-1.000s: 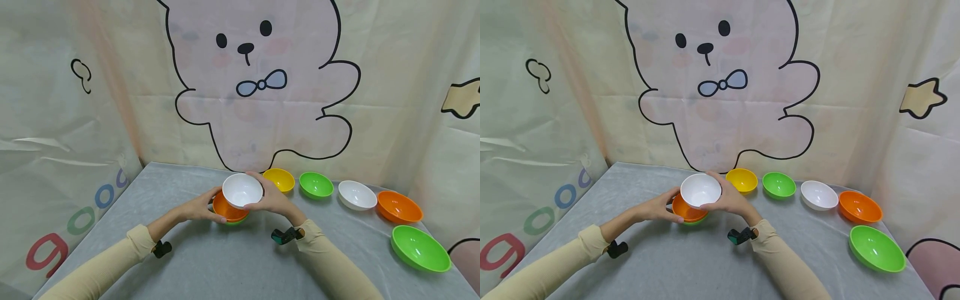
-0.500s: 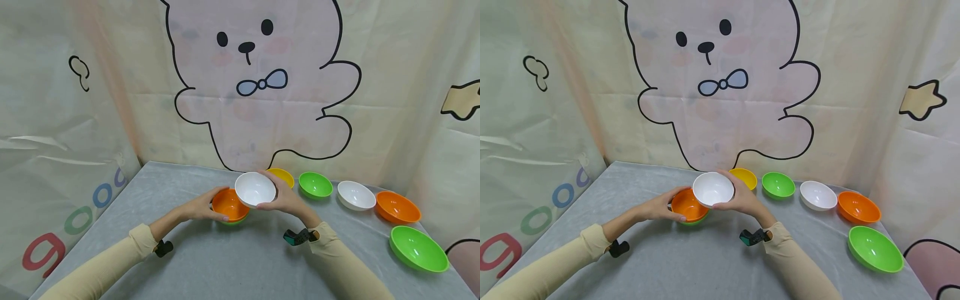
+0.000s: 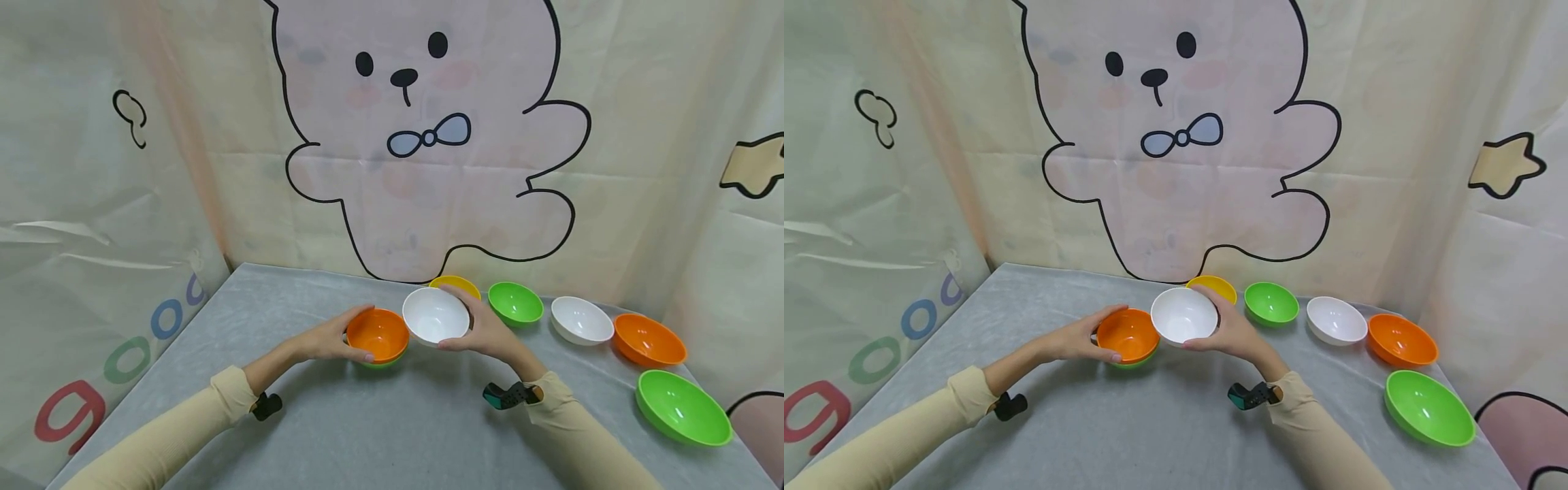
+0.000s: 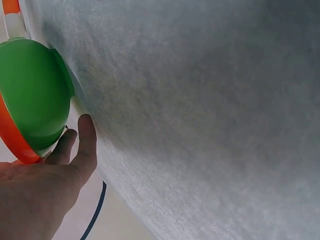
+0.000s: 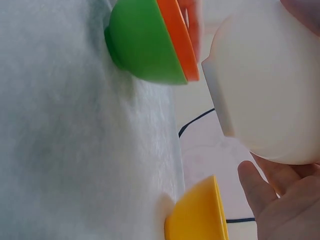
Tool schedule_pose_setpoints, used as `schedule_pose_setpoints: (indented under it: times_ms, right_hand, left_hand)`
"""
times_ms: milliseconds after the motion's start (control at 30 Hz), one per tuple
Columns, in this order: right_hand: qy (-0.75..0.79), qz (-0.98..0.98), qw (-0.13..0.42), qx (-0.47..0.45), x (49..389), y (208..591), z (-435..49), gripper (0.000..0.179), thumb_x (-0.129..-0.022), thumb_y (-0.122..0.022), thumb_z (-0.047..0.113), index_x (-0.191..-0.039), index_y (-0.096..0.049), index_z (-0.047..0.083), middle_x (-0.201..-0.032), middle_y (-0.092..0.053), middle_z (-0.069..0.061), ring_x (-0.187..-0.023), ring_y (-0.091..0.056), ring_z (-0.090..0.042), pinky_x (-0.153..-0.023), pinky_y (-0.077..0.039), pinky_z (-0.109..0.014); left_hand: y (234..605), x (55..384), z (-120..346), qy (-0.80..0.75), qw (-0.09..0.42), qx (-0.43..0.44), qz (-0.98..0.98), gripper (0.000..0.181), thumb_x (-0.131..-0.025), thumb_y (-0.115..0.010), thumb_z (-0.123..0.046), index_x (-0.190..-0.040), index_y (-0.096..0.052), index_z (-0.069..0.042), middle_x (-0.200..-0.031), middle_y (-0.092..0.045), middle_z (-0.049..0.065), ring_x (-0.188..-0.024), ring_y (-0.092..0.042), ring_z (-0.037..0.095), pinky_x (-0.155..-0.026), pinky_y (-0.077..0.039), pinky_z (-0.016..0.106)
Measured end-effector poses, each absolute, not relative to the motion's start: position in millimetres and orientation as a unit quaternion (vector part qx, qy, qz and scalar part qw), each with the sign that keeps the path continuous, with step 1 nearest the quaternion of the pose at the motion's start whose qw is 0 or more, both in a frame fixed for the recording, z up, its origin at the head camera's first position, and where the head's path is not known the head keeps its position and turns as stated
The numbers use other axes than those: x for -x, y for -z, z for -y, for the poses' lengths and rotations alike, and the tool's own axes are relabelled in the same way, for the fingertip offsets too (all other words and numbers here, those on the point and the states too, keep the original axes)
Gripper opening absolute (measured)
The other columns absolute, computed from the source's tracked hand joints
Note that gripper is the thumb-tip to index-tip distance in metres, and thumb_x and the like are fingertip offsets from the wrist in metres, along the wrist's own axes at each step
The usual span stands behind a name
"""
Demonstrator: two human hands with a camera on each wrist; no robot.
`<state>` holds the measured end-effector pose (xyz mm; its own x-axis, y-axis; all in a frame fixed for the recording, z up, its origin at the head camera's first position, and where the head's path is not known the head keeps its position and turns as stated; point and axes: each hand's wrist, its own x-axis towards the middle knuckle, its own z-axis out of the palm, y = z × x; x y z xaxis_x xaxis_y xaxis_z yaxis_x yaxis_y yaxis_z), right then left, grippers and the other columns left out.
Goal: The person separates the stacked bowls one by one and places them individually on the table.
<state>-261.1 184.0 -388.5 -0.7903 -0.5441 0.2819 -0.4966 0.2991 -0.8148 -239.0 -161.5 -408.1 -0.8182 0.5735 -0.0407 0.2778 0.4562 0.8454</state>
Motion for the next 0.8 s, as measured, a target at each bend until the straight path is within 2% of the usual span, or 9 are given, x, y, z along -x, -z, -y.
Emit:
schedule_pose_setpoints:
  times_ms: [233, 500, 800]
  right_hand:
    - [0.498, -0.808, 0.022, 0.312, 257, 389, -203, 0.098, -0.071, -0.095, 0.015, -0.152, -0.042, 0.006, -0.144, -0.048, -0.015, -0.122, -0.052, -0.034, -0.093, -0.052, -0.036]
    - [0.494, -0.811, 0.019, 0.314, 253, 391, -225, 0.095, -0.072, -0.094, 0.013, -0.152, -0.043, 0.005, -0.149, -0.044, -0.018, -0.123, -0.051, -0.037, -0.093, -0.052, -0.035]
    - [0.486, -0.813, -0.006, 0.319, 250, 397, -253, 0.096, -0.072, -0.094, 0.008, -0.152, -0.041, 0.0, -0.15, -0.045, -0.018, -0.125, -0.049, -0.036, -0.094, -0.05, -0.027]
  left_hand:
    - [407, 238, 161, -0.46, 0.162, -0.252, -0.836, 0.101, -0.085, -0.083, -0.036, -0.161, -0.023, -0.008, -0.154, -0.039, 0.012, -0.136, -0.041, 0.028, -0.108, -0.04, 0.05]
    - [409, 237, 161, -0.465, 0.168, -0.25, -0.832, 0.1, -0.086, -0.082, -0.037, -0.161, -0.022, -0.009, -0.155, -0.038, 0.012, -0.138, -0.039, 0.03, -0.109, -0.037, 0.053]
    - [407, 237, 160, -0.464, 0.169, -0.252, -0.832, 0.101, -0.086, -0.082, -0.038, -0.161, -0.022, -0.008, -0.156, -0.037, 0.012, -0.138, -0.039, 0.029, -0.109, -0.038, 0.052]
